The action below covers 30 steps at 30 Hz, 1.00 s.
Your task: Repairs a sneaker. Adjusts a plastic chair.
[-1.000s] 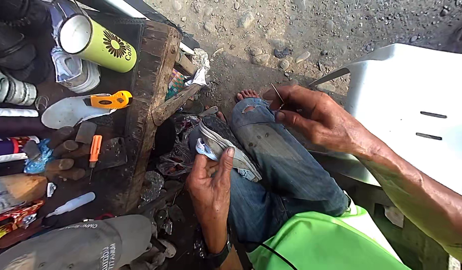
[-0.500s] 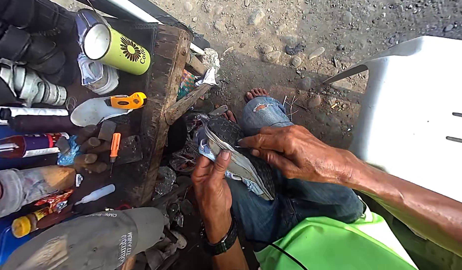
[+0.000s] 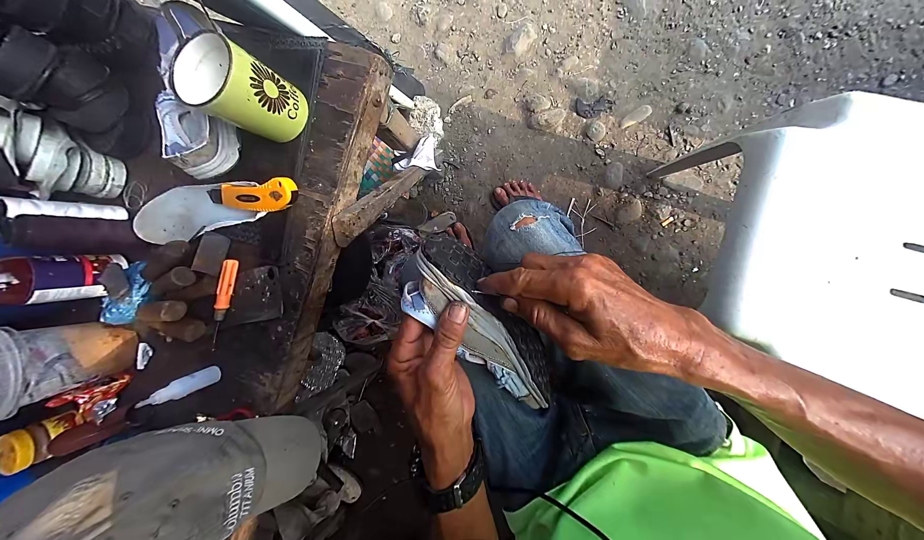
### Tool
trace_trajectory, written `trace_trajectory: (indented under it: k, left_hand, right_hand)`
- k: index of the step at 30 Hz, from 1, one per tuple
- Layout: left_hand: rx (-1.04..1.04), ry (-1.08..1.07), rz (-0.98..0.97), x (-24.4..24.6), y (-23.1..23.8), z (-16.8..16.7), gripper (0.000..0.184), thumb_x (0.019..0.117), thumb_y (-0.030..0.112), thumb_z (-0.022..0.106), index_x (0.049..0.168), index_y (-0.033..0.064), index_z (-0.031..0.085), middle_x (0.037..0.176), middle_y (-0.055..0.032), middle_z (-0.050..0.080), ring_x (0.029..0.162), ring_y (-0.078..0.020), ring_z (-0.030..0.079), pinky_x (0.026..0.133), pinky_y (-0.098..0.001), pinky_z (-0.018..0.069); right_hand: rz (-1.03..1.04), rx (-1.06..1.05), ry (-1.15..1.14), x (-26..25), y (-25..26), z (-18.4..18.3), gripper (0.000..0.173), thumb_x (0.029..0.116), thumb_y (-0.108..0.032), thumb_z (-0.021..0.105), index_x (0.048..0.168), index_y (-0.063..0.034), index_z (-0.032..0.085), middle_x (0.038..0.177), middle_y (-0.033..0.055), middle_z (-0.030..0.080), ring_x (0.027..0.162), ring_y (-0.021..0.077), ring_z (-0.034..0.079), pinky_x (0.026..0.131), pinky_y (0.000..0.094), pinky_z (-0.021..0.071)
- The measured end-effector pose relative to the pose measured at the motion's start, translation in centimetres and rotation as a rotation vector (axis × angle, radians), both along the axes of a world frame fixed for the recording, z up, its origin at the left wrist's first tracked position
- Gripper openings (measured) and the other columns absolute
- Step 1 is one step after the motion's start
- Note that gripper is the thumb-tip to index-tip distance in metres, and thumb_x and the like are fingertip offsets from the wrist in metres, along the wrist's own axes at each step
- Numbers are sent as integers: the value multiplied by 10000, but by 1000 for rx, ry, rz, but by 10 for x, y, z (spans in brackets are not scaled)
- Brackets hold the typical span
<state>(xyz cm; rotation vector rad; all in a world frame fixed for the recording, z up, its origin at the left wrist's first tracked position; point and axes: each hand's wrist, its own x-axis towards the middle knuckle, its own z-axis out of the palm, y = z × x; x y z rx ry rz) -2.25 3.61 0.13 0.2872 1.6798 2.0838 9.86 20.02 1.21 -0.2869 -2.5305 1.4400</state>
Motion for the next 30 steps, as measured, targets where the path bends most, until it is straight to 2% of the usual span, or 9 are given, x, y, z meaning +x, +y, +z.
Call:
trace_trajectory:
  k: [12,17,23,25,30]
  left_hand:
    - [14,27,8,2,1,-2,172,887,-51,663,1052,-54,712,983,-119,748,927,-160,727,873,-316,606]
    - [27,61,15,4,-1,-5,184,898,-34,632,1064,-47,710,986,-106,749,938,-152,722,880,-312,599]
    - [35,135,46,11,4,-6,145,901,-37,626,1008,-15,721,940,-68,750,904,-127,720,852,-293,600]
    - [25,154,53,13,6,-5,134,892,-42,626,987,-16,717,914,-68,744,875,-132,722,819,-292,607]
    - [7,193,93,18,13,-5,111,888,-46,624,950,-10,709,857,-45,730,818,-111,712,760,-272,605]
  right_hand:
    - [17,-42,15,-2,5,-1,330,1077,-279,487,1276,-173,729,895,-11,666,772,65,613,671,268,500]
    - [35,-11,8,-2,8,1,331,1073,-278,489,1275,-179,731,884,-12,653,749,64,598,645,263,488]
    - [147,371,-55,-6,19,23,354,1034,-256,477,1296,-232,714,802,-7,621,665,142,600,536,327,454]
    - [211,466,-72,-11,25,32,355,1015,-239,479,1279,-223,715,754,-5,596,614,159,582,492,336,427]
    - [344,580,-130,-25,37,49,307,989,-247,495,1169,-212,741,715,-17,567,580,159,568,468,340,408]
